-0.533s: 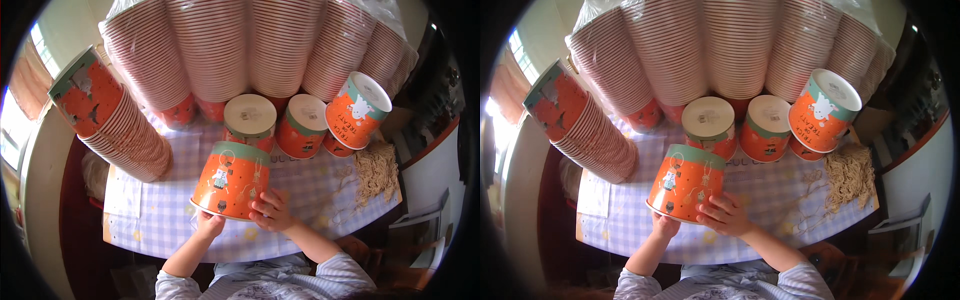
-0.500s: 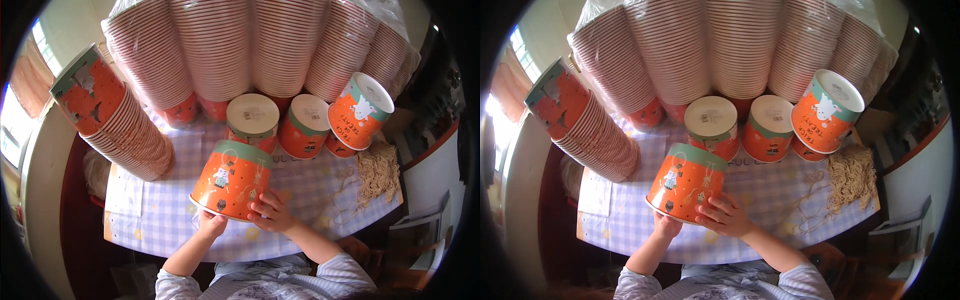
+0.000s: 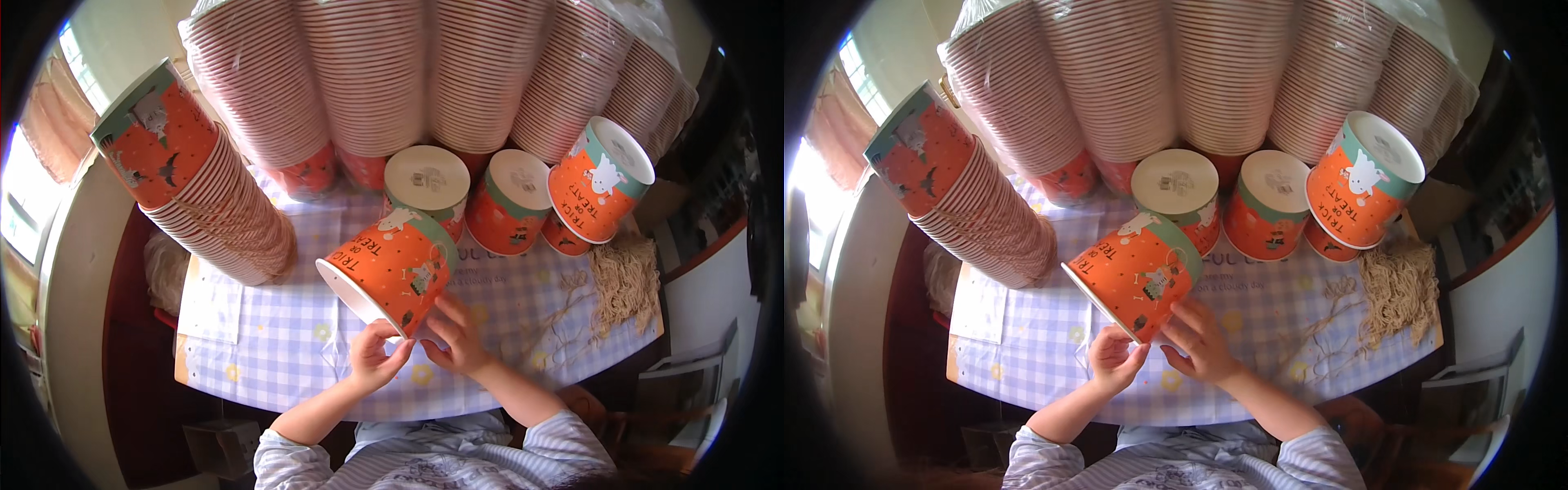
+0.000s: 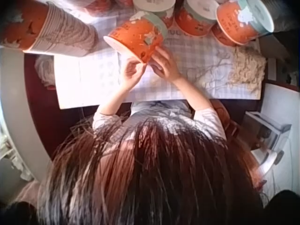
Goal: Attaching string handles to decorative paper buckets for packaging.
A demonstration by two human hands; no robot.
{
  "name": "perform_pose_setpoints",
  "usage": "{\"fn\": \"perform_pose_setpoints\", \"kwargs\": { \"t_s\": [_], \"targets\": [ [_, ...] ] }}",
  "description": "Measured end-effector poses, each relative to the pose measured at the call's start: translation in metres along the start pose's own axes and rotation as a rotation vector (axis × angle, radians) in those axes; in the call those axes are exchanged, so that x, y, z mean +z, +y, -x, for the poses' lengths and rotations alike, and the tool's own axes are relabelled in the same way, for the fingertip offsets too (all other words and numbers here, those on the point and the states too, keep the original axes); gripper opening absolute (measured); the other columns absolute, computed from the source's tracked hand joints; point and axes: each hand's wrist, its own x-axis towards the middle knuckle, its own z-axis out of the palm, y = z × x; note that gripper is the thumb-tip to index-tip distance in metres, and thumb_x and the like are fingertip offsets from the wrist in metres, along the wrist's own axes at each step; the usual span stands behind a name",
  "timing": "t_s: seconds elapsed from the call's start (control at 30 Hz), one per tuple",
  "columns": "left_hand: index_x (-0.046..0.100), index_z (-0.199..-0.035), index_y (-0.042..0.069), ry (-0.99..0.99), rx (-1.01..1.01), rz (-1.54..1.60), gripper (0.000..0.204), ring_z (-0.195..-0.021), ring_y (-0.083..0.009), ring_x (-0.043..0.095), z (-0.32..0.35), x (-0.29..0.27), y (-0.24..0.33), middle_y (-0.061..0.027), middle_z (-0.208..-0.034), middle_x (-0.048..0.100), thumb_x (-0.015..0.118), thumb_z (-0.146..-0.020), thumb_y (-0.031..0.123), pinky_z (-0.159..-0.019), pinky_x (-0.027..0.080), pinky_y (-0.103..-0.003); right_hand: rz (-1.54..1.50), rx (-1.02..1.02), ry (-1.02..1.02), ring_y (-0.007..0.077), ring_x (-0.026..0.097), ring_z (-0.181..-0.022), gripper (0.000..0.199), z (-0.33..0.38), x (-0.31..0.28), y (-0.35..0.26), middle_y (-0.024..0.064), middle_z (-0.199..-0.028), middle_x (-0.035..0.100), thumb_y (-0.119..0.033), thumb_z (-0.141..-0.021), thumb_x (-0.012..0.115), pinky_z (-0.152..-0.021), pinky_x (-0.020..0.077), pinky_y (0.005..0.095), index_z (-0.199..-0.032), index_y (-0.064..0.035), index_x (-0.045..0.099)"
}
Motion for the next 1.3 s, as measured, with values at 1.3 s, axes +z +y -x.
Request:
{"fn": "perform_pose_setpoints", "kwargs": {
  "t_s": [1.3],
  "targets": [
    [0.052,-0.079,0.005,-0.169,0.041,-0.399,0.021,-0.062,-0.0145,0.054,-0.002,0.012,-0.005,-0.0057,-0.073,0.055,0.066,-0.064,0.000,-0.056,0.044,-0.024,0.068,0.061,0.127,0.0226,0.053,-0.075,0.020,-0.006,-0.014,0.001,0.0035,-0.084,0.055,-0.005,-0.060,0.064,-0.066,0.0412,0.0329,-0.076,-0.0095,0.054]
  ]
}}
